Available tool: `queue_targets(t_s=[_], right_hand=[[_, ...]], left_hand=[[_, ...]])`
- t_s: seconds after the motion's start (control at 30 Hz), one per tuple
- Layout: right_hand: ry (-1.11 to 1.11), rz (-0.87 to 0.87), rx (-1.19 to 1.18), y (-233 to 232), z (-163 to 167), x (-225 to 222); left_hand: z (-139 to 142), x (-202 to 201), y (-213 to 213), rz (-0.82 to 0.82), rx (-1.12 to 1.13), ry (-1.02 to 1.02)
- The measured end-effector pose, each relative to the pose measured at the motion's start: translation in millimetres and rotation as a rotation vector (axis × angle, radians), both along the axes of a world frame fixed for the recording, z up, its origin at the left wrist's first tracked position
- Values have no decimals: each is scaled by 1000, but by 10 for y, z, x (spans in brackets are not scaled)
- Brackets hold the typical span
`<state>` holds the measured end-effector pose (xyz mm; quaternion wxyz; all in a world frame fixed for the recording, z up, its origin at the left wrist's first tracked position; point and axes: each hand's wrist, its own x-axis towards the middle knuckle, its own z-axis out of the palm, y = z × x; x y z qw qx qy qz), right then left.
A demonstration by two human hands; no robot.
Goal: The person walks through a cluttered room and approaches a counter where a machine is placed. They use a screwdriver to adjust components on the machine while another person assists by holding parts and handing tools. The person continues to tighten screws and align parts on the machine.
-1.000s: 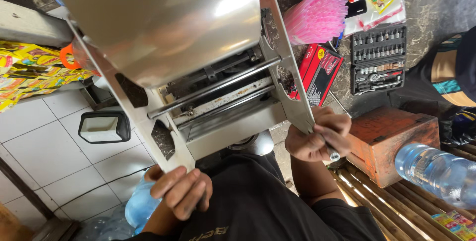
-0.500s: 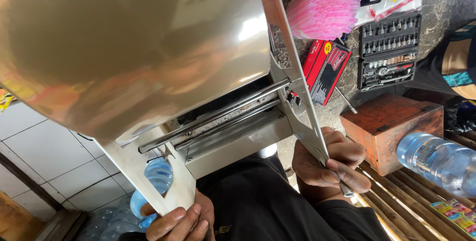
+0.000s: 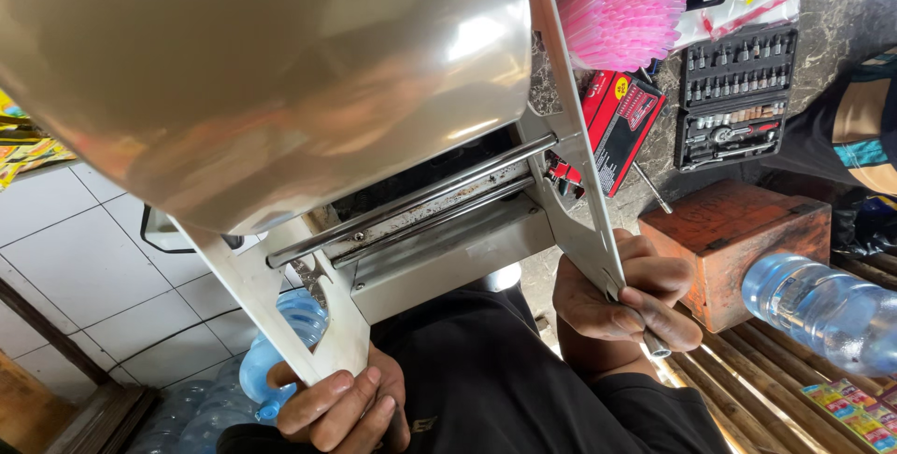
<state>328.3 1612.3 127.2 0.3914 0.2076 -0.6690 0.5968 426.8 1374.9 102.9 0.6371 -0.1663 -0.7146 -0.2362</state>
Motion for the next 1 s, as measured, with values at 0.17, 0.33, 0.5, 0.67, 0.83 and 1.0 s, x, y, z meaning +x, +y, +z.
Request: queue_targets(t_s=[0.17, 0.33, 0.5, 0.67, 0.83, 1.0], right_hand=[[126, -1, -12, -18, -47, -153], [136, -11, -5, -24, -38, -177], [169, 7, -56, -19, -49, -162], [152, 35, -111, 27, -170, -150], [134, -114, -69, 44, -243, -48], [-22, -27, -90, 51, -216, -13]], left_hand=[[74, -15, -12, -21, -64, -20], [124, -83, -46, 2, -73, -33], [95, -52, -20, -35, -48, -22], [62, 14, 98, -12, 70, -70], [62, 6, 139, -65, 143, -66], [101, 18, 155, -40, 157, -107]])
